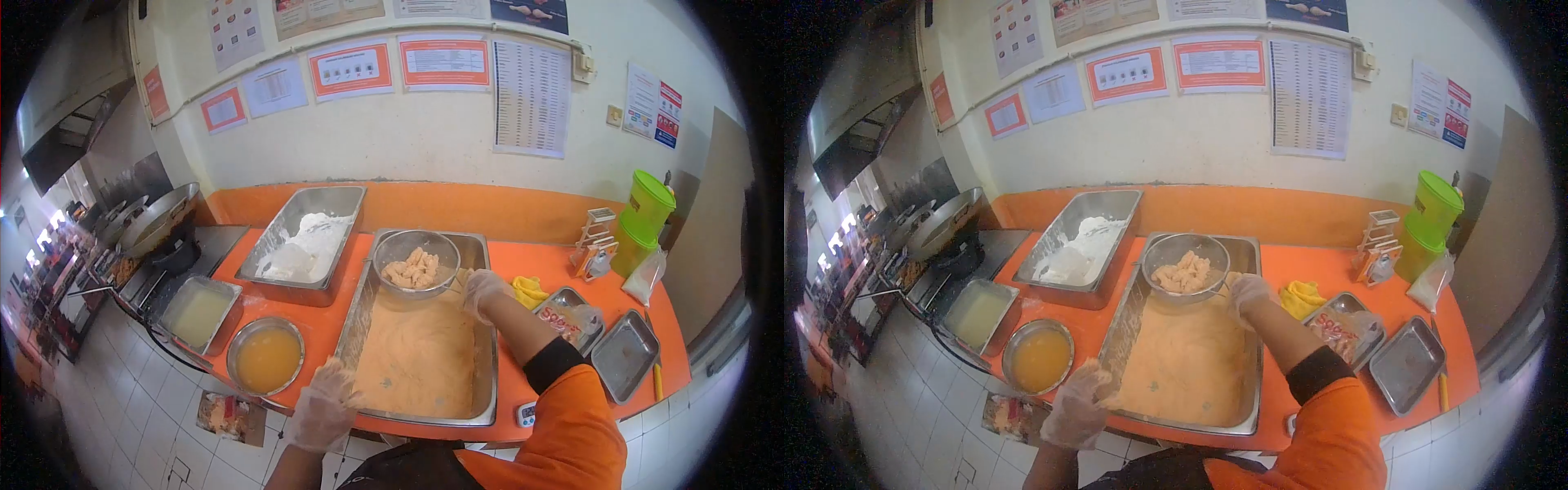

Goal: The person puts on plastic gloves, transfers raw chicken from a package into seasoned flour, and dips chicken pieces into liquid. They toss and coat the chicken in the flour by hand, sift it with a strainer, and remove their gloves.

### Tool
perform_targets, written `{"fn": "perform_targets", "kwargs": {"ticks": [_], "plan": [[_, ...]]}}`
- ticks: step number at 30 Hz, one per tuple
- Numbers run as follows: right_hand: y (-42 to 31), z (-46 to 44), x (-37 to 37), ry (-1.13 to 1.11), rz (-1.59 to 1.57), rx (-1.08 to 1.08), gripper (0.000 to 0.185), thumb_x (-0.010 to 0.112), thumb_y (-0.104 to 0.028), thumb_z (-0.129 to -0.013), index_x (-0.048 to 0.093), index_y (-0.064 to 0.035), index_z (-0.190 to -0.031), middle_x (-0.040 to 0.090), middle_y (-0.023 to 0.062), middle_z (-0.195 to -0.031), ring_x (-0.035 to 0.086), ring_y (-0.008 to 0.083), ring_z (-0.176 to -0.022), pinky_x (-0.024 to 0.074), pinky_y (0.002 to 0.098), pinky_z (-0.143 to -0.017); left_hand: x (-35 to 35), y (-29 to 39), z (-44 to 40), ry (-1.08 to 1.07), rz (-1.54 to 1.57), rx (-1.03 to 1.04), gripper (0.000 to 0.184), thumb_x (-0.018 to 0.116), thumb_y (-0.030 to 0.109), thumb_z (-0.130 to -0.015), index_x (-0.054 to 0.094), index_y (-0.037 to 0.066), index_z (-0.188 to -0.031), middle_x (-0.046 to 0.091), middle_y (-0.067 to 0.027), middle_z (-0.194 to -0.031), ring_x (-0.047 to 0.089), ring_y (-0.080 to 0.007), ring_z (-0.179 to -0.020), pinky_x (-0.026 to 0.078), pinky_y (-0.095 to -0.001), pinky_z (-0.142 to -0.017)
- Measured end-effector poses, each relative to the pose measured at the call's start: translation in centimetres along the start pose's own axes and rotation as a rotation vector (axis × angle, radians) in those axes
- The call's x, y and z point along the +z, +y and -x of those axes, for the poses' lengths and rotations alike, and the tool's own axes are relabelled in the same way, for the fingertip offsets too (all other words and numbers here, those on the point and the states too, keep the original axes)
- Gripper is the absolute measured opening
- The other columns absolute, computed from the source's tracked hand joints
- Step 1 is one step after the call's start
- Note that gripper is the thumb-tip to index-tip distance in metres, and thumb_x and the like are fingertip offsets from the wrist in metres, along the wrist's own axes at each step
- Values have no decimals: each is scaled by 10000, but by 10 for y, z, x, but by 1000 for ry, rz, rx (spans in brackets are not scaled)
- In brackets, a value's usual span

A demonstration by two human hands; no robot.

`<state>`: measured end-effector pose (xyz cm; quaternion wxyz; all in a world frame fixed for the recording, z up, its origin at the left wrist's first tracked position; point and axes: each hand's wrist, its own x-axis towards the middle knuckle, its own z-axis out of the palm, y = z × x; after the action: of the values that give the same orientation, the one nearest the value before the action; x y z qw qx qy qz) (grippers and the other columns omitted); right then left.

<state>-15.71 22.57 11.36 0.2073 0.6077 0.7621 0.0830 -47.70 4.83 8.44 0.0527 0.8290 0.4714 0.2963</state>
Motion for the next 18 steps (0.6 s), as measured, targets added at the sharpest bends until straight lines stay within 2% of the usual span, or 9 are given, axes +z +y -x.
{"fn": "perform_targets", "kwargs": {"ticks": [1,4,5,7,9,12,14,15,18], "plan": [[-8,6,-9,71,4,47,269,552,-196,-806,652,-90,-1032,649,77,-1066,633,219,-956,520,284,-734,2,3,-12,37,-85,22,387,716,206,-686,590,28,-1005,519,-214,-1180,462,-416,-1144,389,-486,-960],[-37,16,-35,-79,-169,-119,420,521,-183,-811,533,-46,-1207,564,141,-1201,573,235,-1071,496,332,-823,14,22,-64,142,-246,40,389,706,210,-702,615,23,-1030,465,-242,-1239,386,-491,-1181,373,-562,-947],[-56,-6,8,144,-180,-322,489,516,-201,-812,453,-50,-1273,502,156,-1261,533,250,-1119,470,356,-867,18,28,-83,171,-240,14,372,675,213,-729,614,20,-1041,431,-256,-1266,346,-517,-1197,353,-585,-954],[-86,-26,67,164,-158,-499,610,511,-243,-818,317,-60,-1366,401,178,-1344,472,282,-1182,416,390,-943,42,23,-99,141,-393,37,394,633,233,-756,585,24,-1086,401,-268,-1290,337,-486,-1210,333,-575,-969],[-96,6,49,-68,-205,-507,646,510,-276,-829,267,-65,-1389,364,186,-1365,448,309,-1195,374,396,-988,81,-1,-114,25,-705,135,466,610,266,-755,530,39,-1154,412,-261,-1281,401,-372,-1203,331,-506,-987],[-88,33,46,-111,-437,-634,628,510,-285,-846,275,-59,-1383,379,197,-1351,443,332,-1191,340,392,-1017,95,-13,-132,-634,-476,-66,368,536,240,-789,577,43,-1097,559,-206,-1130,513,-350,-1083,390,-515,-871],[-73,55,29,-76,-563,-739,630,518,-270,-853,261,-51,-1385,403,209,-1331,441,340,-1189,328,394,-1025,98,-23,-131,-641,-446,-15,312,509,216,-801,601,36,-1039,607,-163,-1042,550,-335,-1031,401,-512,-798],[-71,53,52,8,-664,-828,549,525,-246,-847,352,-47,-1328,423,212,-1319,431,329,-1204,314,390,-1030,102,-28,-128,-652,-430,8,290,495,204,-807,613,33,-1010,632,-141,-998,568,-327,-1005,406,-511,-761],[-49,59,119,2,-859,-973,409,550,-203,-834,538,-34,-1207,491,213,-1261,445,303,-1200,311,378,-1019,131,-47,-119,-903,-542,-114,401,466,226,-839,545,29,-1179,600,-137,-1140,546,-336,-1072,379,-555,-843]]}}
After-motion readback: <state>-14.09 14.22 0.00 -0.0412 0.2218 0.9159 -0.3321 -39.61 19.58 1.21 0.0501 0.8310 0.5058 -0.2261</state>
